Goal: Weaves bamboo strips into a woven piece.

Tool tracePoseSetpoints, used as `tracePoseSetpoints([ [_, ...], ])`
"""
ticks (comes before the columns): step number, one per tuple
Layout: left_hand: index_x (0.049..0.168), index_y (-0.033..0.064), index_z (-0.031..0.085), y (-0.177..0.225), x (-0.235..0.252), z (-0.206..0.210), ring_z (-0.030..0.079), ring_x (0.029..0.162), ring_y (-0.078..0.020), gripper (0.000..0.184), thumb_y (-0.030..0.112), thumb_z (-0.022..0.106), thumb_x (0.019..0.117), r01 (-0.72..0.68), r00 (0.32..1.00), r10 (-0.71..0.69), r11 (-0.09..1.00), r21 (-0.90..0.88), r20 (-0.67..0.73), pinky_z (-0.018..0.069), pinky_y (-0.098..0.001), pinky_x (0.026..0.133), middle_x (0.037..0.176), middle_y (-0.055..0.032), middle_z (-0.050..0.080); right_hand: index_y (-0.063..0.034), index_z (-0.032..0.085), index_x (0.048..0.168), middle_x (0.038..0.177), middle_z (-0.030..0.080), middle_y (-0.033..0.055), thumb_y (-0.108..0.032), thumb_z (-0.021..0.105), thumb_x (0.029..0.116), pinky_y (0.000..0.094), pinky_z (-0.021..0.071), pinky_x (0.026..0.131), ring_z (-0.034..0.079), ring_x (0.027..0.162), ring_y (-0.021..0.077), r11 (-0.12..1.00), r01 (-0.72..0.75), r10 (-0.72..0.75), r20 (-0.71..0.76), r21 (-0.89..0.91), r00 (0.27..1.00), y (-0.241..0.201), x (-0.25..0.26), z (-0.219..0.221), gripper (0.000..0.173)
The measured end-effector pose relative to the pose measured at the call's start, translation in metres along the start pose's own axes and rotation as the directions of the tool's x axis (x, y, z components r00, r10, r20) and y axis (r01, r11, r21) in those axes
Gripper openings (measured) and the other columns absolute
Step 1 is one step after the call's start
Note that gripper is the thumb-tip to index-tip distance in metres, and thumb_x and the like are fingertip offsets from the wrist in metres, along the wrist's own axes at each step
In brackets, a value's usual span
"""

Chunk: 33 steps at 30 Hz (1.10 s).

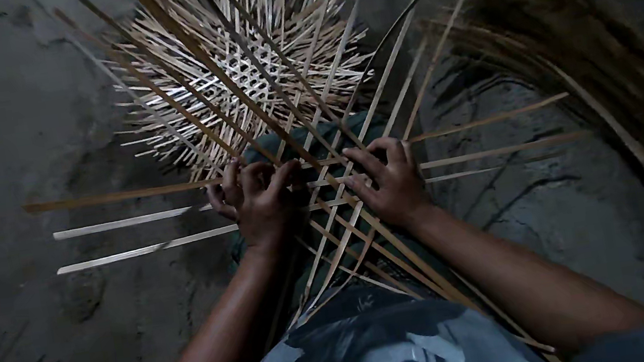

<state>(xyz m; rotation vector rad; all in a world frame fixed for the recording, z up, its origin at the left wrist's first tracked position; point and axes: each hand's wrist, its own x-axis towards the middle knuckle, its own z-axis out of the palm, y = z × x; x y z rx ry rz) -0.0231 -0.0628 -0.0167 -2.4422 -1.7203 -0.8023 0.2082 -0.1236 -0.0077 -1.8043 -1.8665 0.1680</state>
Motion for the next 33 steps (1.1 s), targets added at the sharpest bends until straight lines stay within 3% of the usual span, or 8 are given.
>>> tracePoseSetpoints([
  [13,0.113,0.0449,0.074,0.005,0.006,0.002,0.047,0.132,-0.0375,0.029,0.024,0.065,0.0946,0.083,0.994,-0.083,0.997,-0.001,0.068,0.0182,-0.0739,0.111,0.121,-0.005,0.064,-0.0301,0.065,0.136,0.129,0.057,0.0119,-0.053,0.059,0.0992,0.0511,0.0445,0.103,0.051,0.124,0.0331,0.999,-0.03,0.029,0.003,0.016,1.0,0.001,-0.001,0.001,0.044],
  [16,0.113,0.0426,0.076,0.009,0.011,-0.016,0.044,0.134,-0.0434,0.026,0.027,0.069,0.0926,0.081,0.988,-0.076,0.996,-0.025,0.136,0.0213,-0.0756,0.108,0.125,-0.01,0.064,-0.0211,0.064,0.14,0.123,0.062,0.014,-0.035,0.059,0.1031,0.0508,0.0493,0.1,0.057,0.119,0.0347,0.995,-0.037,0.04,-0.026,0.092,0.999,0.0,0.001,-0.008,0.039],
  [19,0.112,0.0381,0.078,0.017,0.031,-0.043,0.043,0.133,-0.0462,0.025,0.024,0.071,0.0924,0.054,0.957,-0.035,0.997,-0.059,0.287,0.0317,-0.0716,0.1,0.134,-0.0156,0.059,-0.0135,0.055,0.147,0.115,0.072,0.014,-0.019,0.052,0.1072,0.0517,0.0553,0.095,0.069,0.106,0.0321,0.976,-0.17,0.152,0.135,0.138,0.979,0.0,0.022,-0.038,0.041],
  [21,0.119,0.0203,0.074,0.026,0.047,-0.052,0.058,0.118,-0.0409,0.026,0.016,0.07,0.0935,0.008,0.934,0.071,0.975,-0.22,0.35,0.0472,-0.0616,0.094,0.124,-0.0186,0.063,-0.0136,0.056,0.147,0.116,0.073,0.0136,-0.018,0.054,0.1065,0.0548,0.0553,0.095,0.072,0.103,0.0301,0.949,-0.286,0.221,0.366,0.132,0.904,0.004,0.047,-0.06,0.041],
  [24,0.129,0.0039,0.054,0.046,0.071,-0.038,0.069,0.081,-0.0202,0.03,0.011,0.06,0.1006,0.161,0.854,0.24,0.722,-0.673,0.462,0.0593,-0.0388,0.069,0.105,-0.0116,0.068,-0.0125,0.069,0.132,0.112,0.074,0.0138,-0.016,0.066,0.0996,0.0558,0.0536,0.095,0.071,0.102,0.0305,0.959,-0.27,0.18,0.541,0.091,0.821,0.011,0.081,-0.068,0.033],
  [26,0.125,0.0064,0.05,0.054,0.08,-0.015,0.065,0.074,-0.0161,0.021,0.009,0.049,0.1041,0.385,0.795,0.313,0.403,-0.83,0.52,0.0576,-0.0322,0.063,0.104,-0.0096,0.064,-0.0146,0.07,0.128,0.113,0.073,0.0141,-0.015,0.069,0.0975,0.0589,0.052,0.096,0.07,0.105,0.0327,0.964,-0.256,0.163,0.612,0.067,0.774,0.01,0.093,-0.067,0.031],
  [28,0.118,0.005,0.048,0.054,0.084,0.015,0.063,0.073,-0.0122,0.014,0.008,0.044,0.1045,0.499,0.772,0.323,0.225,-0.837,0.547,0.056,-0.0295,0.064,0.098,-0.0064,0.063,-0.0133,0.067,0.129,0.112,0.072,0.0155,-0.012,0.068,0.0977,0.0593,0.0518,0.095,0.069,0.104,0.0341,0.959,-0.267,0.152,0.624,0.096,0.767,0.013,0.093,-0.063,0.031],
  [33,0.139,0.0024,0.047,0.058,0.094,0.036,0.067,0.082,-0.0179,0.035,0.015,0.05,0.1064,0.502,0.63,0.289,0.557,-0.662,0.721,0.0587,-0.0369,0.074,0.104,-0.0131,0.066,-0.0085,0.065,0.116,0.104,0.07,0.0081,-0.007,0.07,0.0942,0.0445,0.0574,0.088,0.069,0.094,0.0194,0.841,-0.33,0.153,0.396,0.429,0.906,0.035,0.058,-0.04,0.022],
])
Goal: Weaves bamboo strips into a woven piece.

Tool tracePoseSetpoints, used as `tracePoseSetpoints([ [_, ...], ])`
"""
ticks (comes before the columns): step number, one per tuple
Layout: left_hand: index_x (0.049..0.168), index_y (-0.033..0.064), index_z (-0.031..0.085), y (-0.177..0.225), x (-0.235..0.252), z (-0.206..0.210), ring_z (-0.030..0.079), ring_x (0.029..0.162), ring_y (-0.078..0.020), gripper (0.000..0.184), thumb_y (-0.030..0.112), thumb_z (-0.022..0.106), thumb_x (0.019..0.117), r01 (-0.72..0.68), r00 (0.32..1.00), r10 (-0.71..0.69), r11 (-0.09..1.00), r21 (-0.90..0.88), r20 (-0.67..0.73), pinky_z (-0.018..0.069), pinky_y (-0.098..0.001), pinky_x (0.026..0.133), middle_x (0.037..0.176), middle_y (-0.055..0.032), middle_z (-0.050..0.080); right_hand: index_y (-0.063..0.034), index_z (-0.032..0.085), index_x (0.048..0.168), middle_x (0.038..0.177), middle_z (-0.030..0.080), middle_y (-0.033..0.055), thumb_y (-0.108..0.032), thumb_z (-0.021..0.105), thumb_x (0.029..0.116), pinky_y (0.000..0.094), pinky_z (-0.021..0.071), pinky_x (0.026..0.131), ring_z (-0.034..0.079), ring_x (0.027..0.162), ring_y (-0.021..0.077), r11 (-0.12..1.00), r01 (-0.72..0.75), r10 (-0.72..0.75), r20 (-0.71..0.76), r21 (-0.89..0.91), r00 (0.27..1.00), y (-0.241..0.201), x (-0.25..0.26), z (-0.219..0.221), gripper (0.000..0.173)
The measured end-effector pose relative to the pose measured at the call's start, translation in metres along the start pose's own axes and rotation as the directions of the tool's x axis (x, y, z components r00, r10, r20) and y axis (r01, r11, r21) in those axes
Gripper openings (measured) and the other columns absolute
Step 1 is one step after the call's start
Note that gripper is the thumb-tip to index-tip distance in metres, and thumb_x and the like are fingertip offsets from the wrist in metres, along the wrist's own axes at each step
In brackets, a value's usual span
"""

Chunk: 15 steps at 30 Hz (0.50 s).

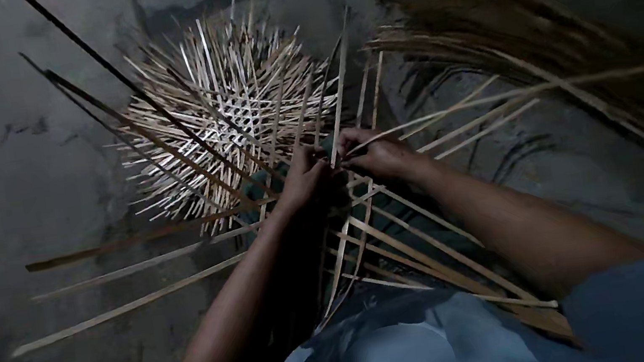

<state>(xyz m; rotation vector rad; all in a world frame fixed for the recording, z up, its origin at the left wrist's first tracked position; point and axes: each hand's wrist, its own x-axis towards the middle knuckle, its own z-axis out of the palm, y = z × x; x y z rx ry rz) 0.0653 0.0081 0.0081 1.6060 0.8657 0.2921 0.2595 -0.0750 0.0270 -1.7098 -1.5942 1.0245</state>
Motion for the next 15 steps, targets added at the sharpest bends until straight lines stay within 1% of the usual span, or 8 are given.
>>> tracePoseSetpoints([
  [2,0.15,0.0131,0.045,0.008,0.007,-0.002,0.068,0.09,-0.023,0.044,0.023,0.05,0.1079,0.084,0.994,-0.092,0.986,0.146,0.05,0.0575,-0.0446,0.081,0.112,-0.0155,0.068,-0.0098,0.065,0.117,0.105,0.071,0.0051,-0.01,0.07,0.0961,0.0391,0.059,0.087,0.07,0.094,0.0143,0.998,0.011,-0.006,-0.073,0.068,0.997,0.006,-0.006,0.006,0.022],
  [4,0.15,0.0214,0.05,0.016,0.007,-0.005,0.068,0.091,-0.0231,0.04,0.027,0.048,0.1095,0.105,0.99,-0.117,0.984,0.146,0.079,0.0562,-0.046,0.082,0.114,-0.0136,0.069,-0.0083,0.064,0.125,0.109,0.071,0.0058,-0.014,0.065,0.0999,0.0399,0.0573,0.091,0.069,0.098,0.0145,0.995,0.017,-0.008,-0.091,0.097,0.996,0.012,-0.006,0.008,0.025],
  [5,0.143,0.0197,0.051,0.017,0.003,-0.007,0.068,0.082,-0.019,0.034,0.027,0.046,0.1103,0.081,0.993,-0.087,0.994,0.077,0.079,0.0578,-0.0402,0.074,0.104,-0.0105,0.07,-0.007,0.063,0.126,0.111,0.071,0.0063,-0.015,0.064,0.101,0.0398,0.0567,0.094,0.069,0.1,0.0146,0.994,0.026,-0.016,-0.097,0.11,0.995,0.014,-0.005,0.008,0.026],
  [7,0.133,0.0165,0.051,0.014,-0.011,-0.014,0.068,0.076,-0.0141,0.026,0.029,0.043,0.1113,0.011,0.995,-0.003,0.997,-0.081,0.097,0.0595,-0.0324,0.069,0.096,-0.0059,0.069,-0.0047,0.064,0.124,0.11,0.072,0.0086,-0.013,0.064,0.1005,0.0416,0.0569,0.094,0.07,0.1,0.0171,0.993,0.011,0.003,-0.116,0.12,0.993,0.011,-0.004,0.01,0.025],
  [9,0.131,0.0127,0.051,0.012,-0.015,-0.013,0.066,0.073,-0.0126,0.024,0.025,0.044,0.1112,-0.004,1.0,0.008,0.991,-0.13,0.029,0.0579,-0.0306,0.068,0.092,-0.0051,0.067,-0.0049,0.066,0.122,0.109,0.071,0.01,-0.014,0.065,0.1001,0.0424,0.0574,0.092,0.07,0.098,0.019,0.994,-0.04,0.055,-0.148,0.105,0.987,0.004,-0.001,0.014,0.024],
  [12,0.138,0.0036,0.047,0.011,-0.003,-0.001,0.069,0.079,-0.0167,0.031,0.019,0.045,0.1107,0.101,0.993,-0.1,0.995,0.01,-0.066,0.0608,-0.0364,0.074,0.1,-0.0118,0.067,-0.0047,0.067,0.121,0.112,0.07,0.0133,-0.014,0.064,0.1005,0.0466,0.0552,0.093,0.069,0.101,0.0242,0.994,-0.095,0.101,-0.136,0.048,0.986,-0.007,-0.002,0.018,0.023],
  [13,0.141,0.0051,0.049,0.016,0.002,0.0,0.069,0.081,-0.0194,0.034,0.019,0.045,0.1107,0.139,0.989,-0.134,0.985,0.106,-0.061,0.06,-0.0396,0.077,0.103,-0.0144,0.068,-0.0047,0.066,0.122,0.114,0.07,0.0129,-0.013,0.063,0.101,0.0459,0.0553,0.094,0.069,0.102,0.0236,0.995,-0.087,0.092,-0.118,0.045,0.989,-0.008,-0.002,0.016,0.023],
  [15,0.146,0.0169,0.052,0.026,0.005,-0.001,0.067,0.085,-0.0216,0.037,0.023,0.043,0.1111,0.192,0.98,-0.197,0.966,0.172,0.013,0.0573,-0.0429,0.078,0.108,-0.0148,0.068,-0.0044,0.065,0.122,0.113,0.07,0.0122,-0.013,0.063,0.101,0.0452,0.0562,0.092,0.069,0.1,0.0218,0.993,-0.058,0.069,-0.115,0.1,0.991,-0.001,-0.004,0.015,0.023],
])
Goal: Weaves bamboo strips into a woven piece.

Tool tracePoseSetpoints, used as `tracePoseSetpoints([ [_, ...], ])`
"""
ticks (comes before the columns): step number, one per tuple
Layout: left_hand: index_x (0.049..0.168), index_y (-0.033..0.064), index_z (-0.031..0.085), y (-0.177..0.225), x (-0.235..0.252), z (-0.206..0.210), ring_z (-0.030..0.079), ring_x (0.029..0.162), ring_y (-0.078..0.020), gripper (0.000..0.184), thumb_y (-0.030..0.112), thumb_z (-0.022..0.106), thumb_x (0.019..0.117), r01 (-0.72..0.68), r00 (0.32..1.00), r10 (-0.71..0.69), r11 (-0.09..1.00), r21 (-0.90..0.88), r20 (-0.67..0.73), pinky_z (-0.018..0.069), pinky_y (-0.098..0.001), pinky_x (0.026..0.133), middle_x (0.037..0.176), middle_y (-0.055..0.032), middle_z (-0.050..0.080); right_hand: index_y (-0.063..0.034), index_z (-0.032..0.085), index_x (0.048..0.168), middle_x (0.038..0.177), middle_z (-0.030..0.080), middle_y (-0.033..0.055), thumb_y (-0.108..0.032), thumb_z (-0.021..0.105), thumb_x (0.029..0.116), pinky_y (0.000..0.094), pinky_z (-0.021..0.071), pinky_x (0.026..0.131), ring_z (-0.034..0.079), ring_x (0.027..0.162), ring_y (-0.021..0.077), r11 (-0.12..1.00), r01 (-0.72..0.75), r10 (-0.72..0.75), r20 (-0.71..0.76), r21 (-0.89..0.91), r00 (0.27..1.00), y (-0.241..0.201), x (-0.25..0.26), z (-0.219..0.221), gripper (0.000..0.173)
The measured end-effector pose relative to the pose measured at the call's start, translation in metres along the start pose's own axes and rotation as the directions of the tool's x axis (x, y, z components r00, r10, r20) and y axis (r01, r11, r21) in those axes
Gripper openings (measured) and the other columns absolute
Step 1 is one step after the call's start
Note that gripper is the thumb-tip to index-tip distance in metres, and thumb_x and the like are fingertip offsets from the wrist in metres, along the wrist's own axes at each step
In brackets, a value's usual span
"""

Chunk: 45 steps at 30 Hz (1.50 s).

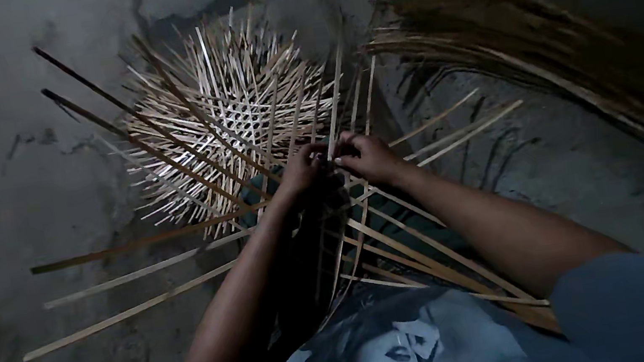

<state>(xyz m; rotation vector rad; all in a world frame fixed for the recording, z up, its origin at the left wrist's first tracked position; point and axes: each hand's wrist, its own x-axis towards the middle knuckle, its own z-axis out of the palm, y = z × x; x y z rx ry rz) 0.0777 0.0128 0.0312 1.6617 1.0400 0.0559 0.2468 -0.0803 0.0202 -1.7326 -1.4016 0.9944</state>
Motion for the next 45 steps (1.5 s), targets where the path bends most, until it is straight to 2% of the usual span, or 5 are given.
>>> tracePoseSetpoints([
  [13,0.135,0.0147,0.065,-0.02,-0.033,-0.015,0.069,0.086,-0.0128,0.031,0.018,0.047,0.1095,-0.393,0.918,0.396,0.912,-0.121,0.005,0.0592,-0.0314,0.078,0.106,-0.0051,0.072,-0.0024,0.055,0.127,0.111,0.065,0.0201,-0.007,0.071,0.0898,0.0518,0.0569,0.083,0.067,0.096,0.0331,0.99,-0.071,0.048,-0.186,-0.118,0.981,-0.023,-0.005,0.02,0.041],
  [20,0.147,0.0218,0.055,-0.037,-0.044,-0.036,0.067,0.083,-0.0127,0.038,0.022,0.043,0.1111,-0.298,0.953,0.265,0.911,-0.286,-0.147,0.0579,-0.0298,0.074,0.112,-0.0058,0.07,0.0032,0.058,0.122,0.109,0.066,0.0197,-0.009,0.074,0.0905,0.0425,0.0587,0.081,0.068,0.092,0.0278,0.993,0.084,-0.105,-0.266,-0.088,0.958,-0.002,-0.006,0.021,0.037],
  [26,0.141,0.0072,0.05,-0.046,-0.035,-0.036,0.069,0.092,-0.0153,0.035,0.017,0.033,0.1119,-0.308,0.95,0.241,0.608,-0.732,-0.2,0.0581,-0.032,0.086,0.106,-0.0069,0.069,-0.001,0.058,0.12,0.104,0.065,0.0145,-0.014,0.076,0.09,0.0367,0.0591,0.075,0.067,0.085,0.0211,0.989,0.144,-0.151,-0.259,-0.043,0.954,0.009,-0.006,0.024,0.038],
  [31,0.134,0.0077,0.051,-0.051,-0.031,-0.033,0.07,0.091,-0.0158,0.029,0.016,0.034,0.1115,-0.341,0.938,0.269,0.621,-0.705,-0.217,0.0589,-0.0331,0.084,0.104,-0.0062,0.069,-0.0018,0.064,0.121,0.117,0.066,0.0199,-0.007,0.067,0.0932,0.0508,0.0582,0.09,0.068,0.103,0.0344,0.889,0.237,-0.285,-0.069,-0.392,0.956,-0.028,-0.008,0.027,0.028],
  [45,0.12,0.0045,0.051,-0.037,-0.033,-0.029,0.066,0.072,-0.0139,0.021,0.019,0.039,0.1118,-0.254,0.956,0.08,0.705,-0.662,-0.282,0.0577,-0.0281,0.066,0.09,-0.0063,0.066,-0.0108,0.063,0.134,0.097,0.073,0.0106,-0.012,0.081,0.0872,0.0479,0.06,0.08,0.071,0.083,0.0244,0.977,0.005,0.025,0.139,-0.213,0.99,-0.033,0.01,0.028,0.05],
])
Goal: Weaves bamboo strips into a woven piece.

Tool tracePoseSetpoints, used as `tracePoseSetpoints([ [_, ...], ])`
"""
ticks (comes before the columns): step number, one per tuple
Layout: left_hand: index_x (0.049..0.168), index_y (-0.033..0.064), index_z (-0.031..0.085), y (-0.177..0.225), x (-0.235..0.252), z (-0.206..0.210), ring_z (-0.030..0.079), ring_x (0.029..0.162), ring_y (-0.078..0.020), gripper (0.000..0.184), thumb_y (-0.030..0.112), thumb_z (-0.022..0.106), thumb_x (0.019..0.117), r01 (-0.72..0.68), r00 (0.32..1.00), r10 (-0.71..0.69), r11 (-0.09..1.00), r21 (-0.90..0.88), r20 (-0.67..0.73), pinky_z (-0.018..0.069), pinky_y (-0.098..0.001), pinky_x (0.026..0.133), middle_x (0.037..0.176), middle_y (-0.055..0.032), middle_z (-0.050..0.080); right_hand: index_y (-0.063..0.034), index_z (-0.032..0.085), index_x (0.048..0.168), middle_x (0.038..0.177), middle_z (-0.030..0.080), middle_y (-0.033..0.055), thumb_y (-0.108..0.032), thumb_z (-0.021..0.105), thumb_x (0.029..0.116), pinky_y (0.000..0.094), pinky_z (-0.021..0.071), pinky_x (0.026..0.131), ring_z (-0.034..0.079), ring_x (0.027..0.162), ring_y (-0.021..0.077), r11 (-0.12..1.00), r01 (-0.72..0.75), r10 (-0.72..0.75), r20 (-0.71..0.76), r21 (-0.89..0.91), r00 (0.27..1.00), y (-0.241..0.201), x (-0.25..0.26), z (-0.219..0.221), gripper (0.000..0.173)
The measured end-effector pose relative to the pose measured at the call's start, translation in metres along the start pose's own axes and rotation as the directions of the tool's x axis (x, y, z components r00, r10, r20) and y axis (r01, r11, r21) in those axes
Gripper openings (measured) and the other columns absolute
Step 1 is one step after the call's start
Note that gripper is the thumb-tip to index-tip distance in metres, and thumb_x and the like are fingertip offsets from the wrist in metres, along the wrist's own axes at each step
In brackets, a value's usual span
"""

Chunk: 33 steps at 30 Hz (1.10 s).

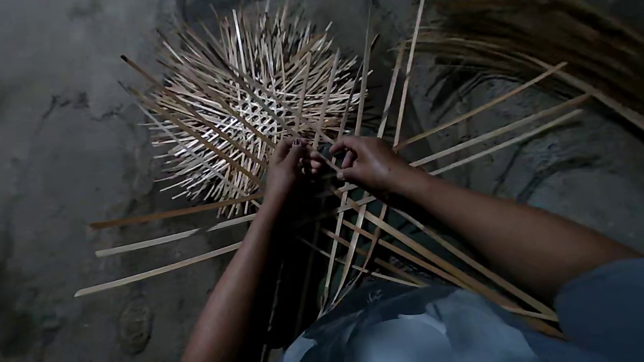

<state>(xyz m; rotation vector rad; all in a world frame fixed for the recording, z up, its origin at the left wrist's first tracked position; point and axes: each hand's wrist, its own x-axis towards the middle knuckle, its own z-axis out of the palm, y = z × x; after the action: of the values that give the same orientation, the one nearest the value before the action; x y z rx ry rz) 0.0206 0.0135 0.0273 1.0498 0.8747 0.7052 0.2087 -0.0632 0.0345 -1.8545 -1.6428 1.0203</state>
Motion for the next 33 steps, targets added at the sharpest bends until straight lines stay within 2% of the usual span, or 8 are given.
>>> tracePoseSetpoints([
  [4,0.118,0.0046,0.052,-0.002,0.001,0.001,0.064,0.067,-0.0124,0.02,0.017,0.037,0.1115,-0.021,0.999,0.021,1.0,-0.006,-0.044,0.056,-0.0267,0.061,0.086,-0.0048,0.065,-0.0124,0.068,0.131,0.109,0.07,0.0142,-0.011,0.074,0.0924,0.0525,0.0555,0.089,0.068,0.095,0.0286,0.999,0.01,-0.005,0.143,-0.034,0.99,-0.005,0.008,-0.008,0.039],
  [6,0.119,0.0009,0.055,0.0,0.002,0.008,0.065,0.067,-0.0122,0.022,0.016,0.041,0.1111,0.003,0.995,0.027,0.955,0.295,-0.097,0.0569,-0.0271,0.061,0.086,-0.0062,0.066,-0.0124,0.063,0.133,0.102,0.07,0.0151,-0.01,0.073,0.0942,0.0512,0.057,0.083,0.068,0.086,0.0277,0.999,0.016,-0.026,0.244,0.042,0.969,-0.002,0.012,-0.019,0.04],
  [10,0.126,0.0042,0.067,0.013,0.011,0.033,0.066,0.106,-0.0388,0.032,0.024,0.051,0.107,0.011,0.985,-0.161,0.425,0.905,0.063,0.0495,-0.0629,0.094,0.113,-0.0225,0.069,-0.012,0.06,0.132,0.105,0.069,0.0105,-0.014,0.067,0.0991,0.046,0.0563,0.087,0.068,0.093,0.0212,0.988,0.09,-0.12,0.259,0.126,0.958,0.013,0.009,-0.029,0.034],
  [14,0.129,0.0068,0.062,0.01,0.015,0.025,0.064,0.088,-0.0162,0.028,0.022,0.055,0.1062,0.097,0.974,-0.204,0.764,0.638,0.096,0.0556,-0.0378,0.079,0.107,-0.0095,0.068,-0.0092,0.062,0.127,0.113,0.07,0.0096,-0.015,0.063,0.1014,0.0456,0.0569,0.092,0.069,0.1,0.0208,0.986,0.062,-0.083,0.133,0.156,0.988,0.012,-0.002,-0.023,0.026],
  [16,0.113,0.0071,0.063,0.008,0.006,0.014,0.058,0.072,-0.0066,0.021,0.024,0.051,0.1072,0.019,0.989,-0.077,0.917,0.398,0.13,0.0524,-0.0254,0.066,0.089,-0.0005,0.062,-0.0058,0.062,0.129,0.113,0.07,0.0126,-0.012,0.063,0.1001,0.0473,0.0563,0.092,0.069,0.1,0.0235,0.981,0.079,-0.097,0.093,0.178,0.991,0.015,-0.002,-0.02,0.029],
  [23,0.15,0.0187,0.053,0.019,-0.025,-0.006,0.068,0.096,-0.0122,0.042,0.02,0.048,0.1089,-0.152,0.969,0.062,0.915,0.375,0.239,0.0579,-0.0291,0.083,0.126,-0.0055,0.068,0.0,0.064,0.117,0.111,0.068,0.0191,-0.01,0.072,0.0921,0.0558,0.0564,0.09,0.068,0.102,0.0354,0.995,0.031,-0.04,-0.089,-0.099,0.995,-0.011,-0.006,0.007,0.029],
  [27,0.14,0.0059,0.053,0.011,-0.021,-0.022,0.069,0.086,-0.0131,0.035,0.017,0.038,0.1105,-0.165,0.986,0.16,0.976,0.141,0.05,0.059,-0.0302,0.077,0.106,-0.0066,0.071,0.0,0.062,0.125,0.122,0.062,0.0222,-0.006,0.063,0.0957,0.0518,0.0573,0.091,0.066,0.11,0.0387,0.928,0.163,-0.208,-0.104,-0.335,0.973,-0.029,-0.012,0.016,0.03],
  [33,0.12,0.0077,0.053,0.003,-0.016,-0.026,0.064,0.073,-0.0106,0.022,0.018,0.035,0.1115,-0.054,0.991,0.062,0.996,0.065,-0.118,0.0562,-0.0266,0.066,0.092,-0.001,0.064,-0.0064,0.055,0.142,0.123,0.066,0.0206,-0.014,0.073,0.0923,0.0565,0.0552,0.093,0.068,0.108,0.0379,0.941,0.217,-0.208,0.06,-0.259,0.976,-0.039,0.003,0.023,0.054],
])
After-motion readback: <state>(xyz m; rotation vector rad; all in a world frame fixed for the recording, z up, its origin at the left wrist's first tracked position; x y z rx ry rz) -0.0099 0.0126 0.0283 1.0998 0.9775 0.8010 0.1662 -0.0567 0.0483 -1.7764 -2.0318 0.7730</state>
